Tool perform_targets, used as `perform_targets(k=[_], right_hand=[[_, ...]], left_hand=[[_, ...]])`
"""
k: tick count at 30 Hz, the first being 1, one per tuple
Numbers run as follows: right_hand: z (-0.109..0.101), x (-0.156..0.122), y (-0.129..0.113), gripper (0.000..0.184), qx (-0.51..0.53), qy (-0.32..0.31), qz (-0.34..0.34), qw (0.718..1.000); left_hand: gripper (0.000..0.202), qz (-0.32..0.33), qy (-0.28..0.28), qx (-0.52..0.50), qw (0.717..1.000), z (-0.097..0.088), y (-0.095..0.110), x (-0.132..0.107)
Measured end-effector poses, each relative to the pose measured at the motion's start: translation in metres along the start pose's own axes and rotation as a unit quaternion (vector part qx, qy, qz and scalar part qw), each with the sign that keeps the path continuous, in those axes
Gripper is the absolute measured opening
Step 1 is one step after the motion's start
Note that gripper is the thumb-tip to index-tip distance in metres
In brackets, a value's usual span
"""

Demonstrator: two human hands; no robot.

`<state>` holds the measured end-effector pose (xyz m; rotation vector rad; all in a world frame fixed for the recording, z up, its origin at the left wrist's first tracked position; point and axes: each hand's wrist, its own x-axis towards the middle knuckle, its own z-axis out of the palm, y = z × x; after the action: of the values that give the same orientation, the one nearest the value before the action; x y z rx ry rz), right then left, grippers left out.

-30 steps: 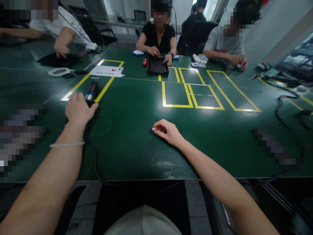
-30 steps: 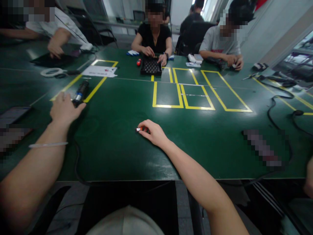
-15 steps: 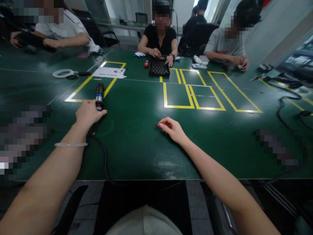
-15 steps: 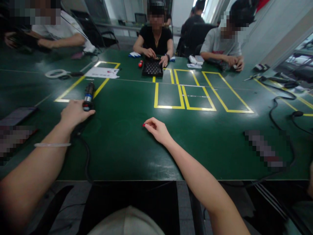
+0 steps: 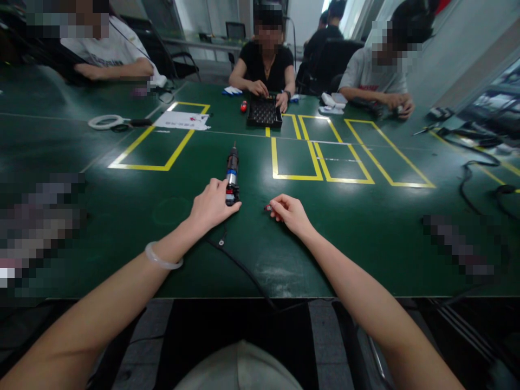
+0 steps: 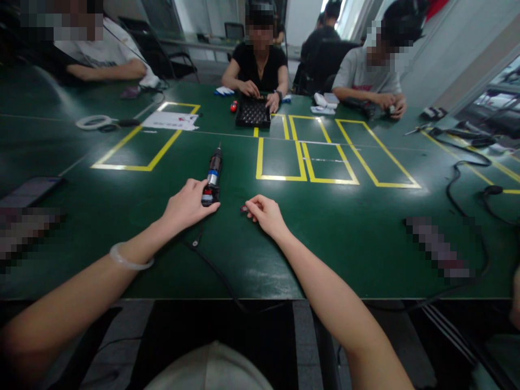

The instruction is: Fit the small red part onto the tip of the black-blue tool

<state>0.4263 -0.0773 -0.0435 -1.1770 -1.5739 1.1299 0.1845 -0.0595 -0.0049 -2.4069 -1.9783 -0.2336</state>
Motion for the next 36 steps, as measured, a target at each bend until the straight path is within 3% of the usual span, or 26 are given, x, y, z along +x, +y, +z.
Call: perform_targets(k=[6, 11, 19, 36], right_hand=[[-0.004, 0.002, 0.004, 0.026, -0.07, 0.043, -0.01, 0.997], [-0.007, 0.002, 0.007, 0.021, -0.151, 0.061, -0.031, 0.986], [-0.002, 0.005, 0.004, 0.017, -0.193, 0.064, -0.012, 0.979], [0.009, 0.008, 0.006, 0.012, -0.202, 0.065, -0.038, 0.976]], left_hand=[[0.075, 0.062, -0.012, -0.027, 0.998, 0.003, 0.045, -0.014], [0.077, 0.085, -0.013, -0.041, 0.995, 0.007, 0.064, -0.021], [0.075, 0.098, -0.017, -0.044, 0.994, 0.006, 0.07, -0.023], [0.071, 0.1, -0.014, -0.042, 0.994, 0.003, 0.074, -0.023]])
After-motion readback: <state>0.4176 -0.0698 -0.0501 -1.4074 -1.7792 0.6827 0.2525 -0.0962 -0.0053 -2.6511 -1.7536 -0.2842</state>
